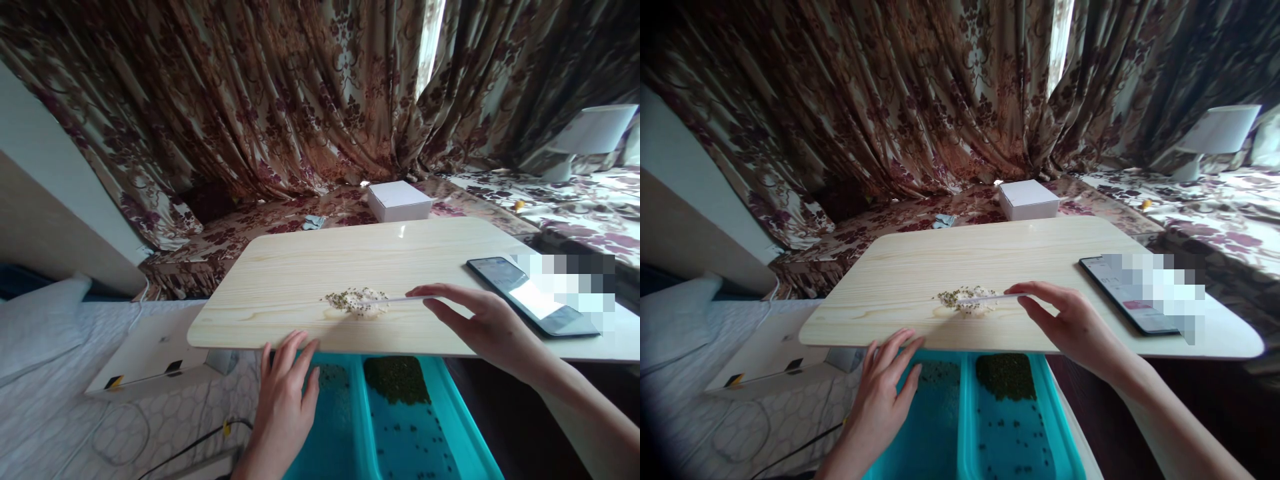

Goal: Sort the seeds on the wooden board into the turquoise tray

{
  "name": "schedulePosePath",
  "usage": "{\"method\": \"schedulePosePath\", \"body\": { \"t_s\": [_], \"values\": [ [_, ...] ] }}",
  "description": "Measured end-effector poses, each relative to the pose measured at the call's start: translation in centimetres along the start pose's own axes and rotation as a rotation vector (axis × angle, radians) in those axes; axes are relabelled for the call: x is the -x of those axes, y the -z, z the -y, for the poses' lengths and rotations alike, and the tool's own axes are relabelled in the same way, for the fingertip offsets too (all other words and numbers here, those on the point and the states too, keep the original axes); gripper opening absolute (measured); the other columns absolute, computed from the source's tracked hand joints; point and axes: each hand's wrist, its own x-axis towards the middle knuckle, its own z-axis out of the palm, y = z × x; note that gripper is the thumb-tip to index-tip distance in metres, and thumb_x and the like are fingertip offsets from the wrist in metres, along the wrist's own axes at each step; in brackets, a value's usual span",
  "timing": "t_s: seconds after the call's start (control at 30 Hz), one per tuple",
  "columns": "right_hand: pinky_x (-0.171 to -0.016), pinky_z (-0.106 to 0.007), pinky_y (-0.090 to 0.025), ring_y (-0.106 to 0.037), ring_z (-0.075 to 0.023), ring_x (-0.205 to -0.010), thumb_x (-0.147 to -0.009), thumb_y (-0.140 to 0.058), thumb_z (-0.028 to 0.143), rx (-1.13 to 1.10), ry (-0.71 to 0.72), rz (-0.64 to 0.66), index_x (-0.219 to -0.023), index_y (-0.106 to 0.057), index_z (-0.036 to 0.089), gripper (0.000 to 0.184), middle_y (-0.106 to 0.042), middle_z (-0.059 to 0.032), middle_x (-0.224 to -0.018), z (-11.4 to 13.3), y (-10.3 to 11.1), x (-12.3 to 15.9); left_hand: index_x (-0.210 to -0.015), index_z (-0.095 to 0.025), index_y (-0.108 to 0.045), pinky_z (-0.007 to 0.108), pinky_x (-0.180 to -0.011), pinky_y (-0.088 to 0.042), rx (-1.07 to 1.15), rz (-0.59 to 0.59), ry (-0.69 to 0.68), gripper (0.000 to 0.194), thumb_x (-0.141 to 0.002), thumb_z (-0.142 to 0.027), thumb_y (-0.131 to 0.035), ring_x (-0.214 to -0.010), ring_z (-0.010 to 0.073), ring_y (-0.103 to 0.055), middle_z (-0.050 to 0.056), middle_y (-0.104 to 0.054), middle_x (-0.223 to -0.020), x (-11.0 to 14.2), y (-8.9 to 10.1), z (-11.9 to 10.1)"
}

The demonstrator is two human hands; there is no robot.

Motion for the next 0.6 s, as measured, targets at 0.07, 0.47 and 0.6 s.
{"method": "schedulePosePath", "body": {
  "t_s": [0.07,0.47,0.6],
  "values": [
    [-0.079,-0.030,-0.063,-0.079,-0.0214,-0.087,-0.093,-0.059,0.038,0.018,-0.009,-0.032,-0.099,-0.078,0.027,0.023,-0.083,-0.0028,-0.096,0.2,0.2,0.4,-0.131,-0.025,-0.065,0.056,-0.117,-0.034,0.000,0.000,0.003,0.040,-0.096,-0.016,-0.049,-0.131,0.0295,-0.058,0.010,-0.064,-0.140,0.0,0.0,0.0],
    [-0.075,-0.034,-0.064,-0.078,-0.0248,-0.076,-0.086,-0.063,0.059,0.004,-0.195,-0.112,-0.090,-0.080,0.025,0.038,-0.082,-0.0046,-0.082,-1.1,-0.8,2.1,-0.133,-0.025,-0.063,0.056,-0.117,-0.034,0.001,0.008,-0.001,0.040,-0.096,-0.016,-0.049,-0.132,0.0292,-0.058,0.011,-0.063,-0.141,0.1,-0.1,0.1],
    [-0.077,-0.038,-0.064,-0.078,-0.0259,-0.078,-0.085,-0.062,0.059,0.051,-0.202,-0.175,-0.091,-0.081,0.026,0.038,-0.083,-0.0049,-0.085,-2.2,-0.4,2.1,-0.132,-0.024,-0.064,0.055,-0.117,-0.034,-0.001,0.002,-0.006,0.039,-0.097,-0.016,-0.048,-0.132,0.0286,-0.058,0.011,-0.064,-0.140,0.0,0.0,0.0]
  ]
}}
